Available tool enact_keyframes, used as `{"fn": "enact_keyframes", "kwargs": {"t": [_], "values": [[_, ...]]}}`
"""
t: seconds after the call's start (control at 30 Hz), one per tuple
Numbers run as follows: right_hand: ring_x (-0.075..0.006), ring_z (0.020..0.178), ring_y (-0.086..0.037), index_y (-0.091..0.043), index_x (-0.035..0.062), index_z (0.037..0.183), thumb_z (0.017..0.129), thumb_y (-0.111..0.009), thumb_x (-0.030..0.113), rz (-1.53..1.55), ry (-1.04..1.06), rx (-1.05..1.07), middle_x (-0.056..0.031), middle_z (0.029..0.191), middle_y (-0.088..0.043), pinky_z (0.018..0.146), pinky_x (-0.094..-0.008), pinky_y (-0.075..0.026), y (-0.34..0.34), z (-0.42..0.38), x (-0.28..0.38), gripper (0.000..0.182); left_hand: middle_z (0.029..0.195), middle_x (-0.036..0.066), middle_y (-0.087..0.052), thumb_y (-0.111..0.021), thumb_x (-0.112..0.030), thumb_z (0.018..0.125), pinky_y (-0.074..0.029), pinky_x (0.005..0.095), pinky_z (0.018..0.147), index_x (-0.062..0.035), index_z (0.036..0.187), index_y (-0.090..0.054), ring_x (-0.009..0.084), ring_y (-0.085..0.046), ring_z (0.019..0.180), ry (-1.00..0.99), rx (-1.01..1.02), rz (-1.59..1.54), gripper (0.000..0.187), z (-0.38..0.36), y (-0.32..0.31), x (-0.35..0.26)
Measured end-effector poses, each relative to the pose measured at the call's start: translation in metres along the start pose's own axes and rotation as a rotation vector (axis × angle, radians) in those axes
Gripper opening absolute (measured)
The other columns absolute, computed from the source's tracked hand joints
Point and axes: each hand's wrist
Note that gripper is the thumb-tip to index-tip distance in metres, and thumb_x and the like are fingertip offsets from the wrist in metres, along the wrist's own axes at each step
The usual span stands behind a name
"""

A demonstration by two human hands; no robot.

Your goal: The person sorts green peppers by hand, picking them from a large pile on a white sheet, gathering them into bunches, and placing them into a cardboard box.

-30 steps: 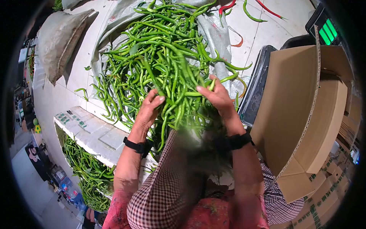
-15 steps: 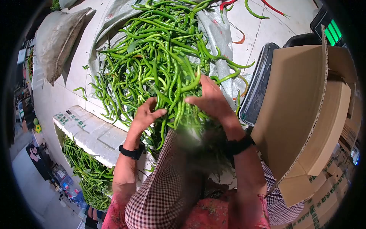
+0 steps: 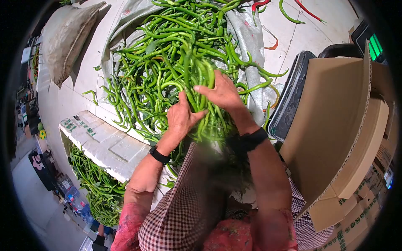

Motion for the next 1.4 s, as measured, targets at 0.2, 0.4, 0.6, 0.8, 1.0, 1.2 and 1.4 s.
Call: {"fn": "enact_keyframes", "kwargs": {"t": [0.2,0.4,0.6,0.8,1.0,1.2,1.4], "values": [[-0.0338,0.116,-0.052,-0.047,-0.0005,0.13,0.073,-0.075,0.037,-0.039,0.145,0.143,-0.0209,0.121,-0.056,0.101,-0.0415,-0.039,0.039,-0.002,0.035,0.074,0.096,0.007,-0.063,-0.07,-0.015,0.075,-0.049,0.0305,0.077,0.0008,0.111,-0.055,0.0184,-0.06,0.081,0.016,-0.271,-0.928,0.042,-0.027,0.023,0.022],[-0.0372,0.119,-0.048,-0.046,-0.0033,0.13,0.075,-0.074,0.03,-0.431,0.149,-0.078,-0.0226,0.125,-0.05,0.101,-0.0422,-0.039,0.005,0.013,0.015,0.071,0.101,0.008,-0.066,-0.071,-0.009,0.079,-0.049,0.0286,0.079,0.0008,0.114,-0.059,0.0154,-0.062,0.087,0.281,-0.047,-1.313,0.038,0.004,0.023,0.038],[-0.0389,0.113,-0.052,-0.049,-0.0025,0.121,0.076,-0.069,0.022,-0.256,0.052,0.047,-0.0249,0.118,-0.054,0.094,-0.0457,-0.042,-0.01,0.013,0.022,0.055,0.103,0.007,-0.066,-0.075,-0.014,0.08,-0.049,0.029,0.078,-0.0023,0.117,-0.057,0.0138,-0.062,0.089,0.269,-0.092,-1.437,0.044,0.012,0.008,0.007],[-0.0443,0.099,-0.056,-0.046,-0.0043,0.125,0.079,-0.057,0.006,-0.201,0.498,-0.109,-0.0255,0.11,-0.058,0.088,-0.0485,-0.044,-0.024,-0.019,0.021,0.049,0.103,0.009,-0.066,-0.075,-0.016,0.082,-0.05,0.0307,0.083,-0.002,0.12,-0.056,0.0164,-0.062,0.092,0.242,-0.025,-1.579,0.045,0.011,0.012,0.0],[-0.0392,0.107,-0.052,-0.047,-0.0052,0.127,0.08,-0.056,0.0,-0.275,0.429,-0.128,-0.0218,0.117,-0.055,0.092,-0.0449,-0.043,-0.022,-0.069,0.058,0.048,0.111,0.01,-0.063,-0.073,-0.01,0.081,-0.05,0.0319,0.09,0.0005,0.125,-0.053,0.0183,-0.062,0.1,0.227,0.142,-1.567,0.049,-0.016,0.038,-0.013],[-0.0358,0.116,-0.047,-0.044,0.0023,0.138,0.073,-0.067,-0.001,-0.094,0.503,0.029,-0.0178,0.138,-0.041,0.1,-0.0414,-0.041,0.006,-0.102,0.1,0.068,0.103,0.009,-0.065,-0.071,-0.01,0.079,-0.053,0.033,0.081,0.001,0.117,-0.058,0.018,-0.064,0.091,0.065,-0.018,-1.711,0.042,-0.043,0.06,-0.018],[-0.0389,0.123,-0.042,-0.039,-0.0001,0.14,0.076,-0.066,0.0,-0.217,0.683,-0.095,-0.0207,0.145,-0.033,0.103,-0.0421,-0.038,0.014,-0.115,0.135,0.069,0.108,0.011,-0.064,-0.072,-0.014,0.077,-0.05,0.0319,0.087,0.0025,0.12,-0.056,0.0193,-0.062,0.093,-0.043,-0.049,-1.696,0.049,-0.038,0.108,-0.033]]}}
Point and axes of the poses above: each hand's wrist, its own z-axis towards the middle knuckle, its own y-axis out of the back of the hand, x = y × z
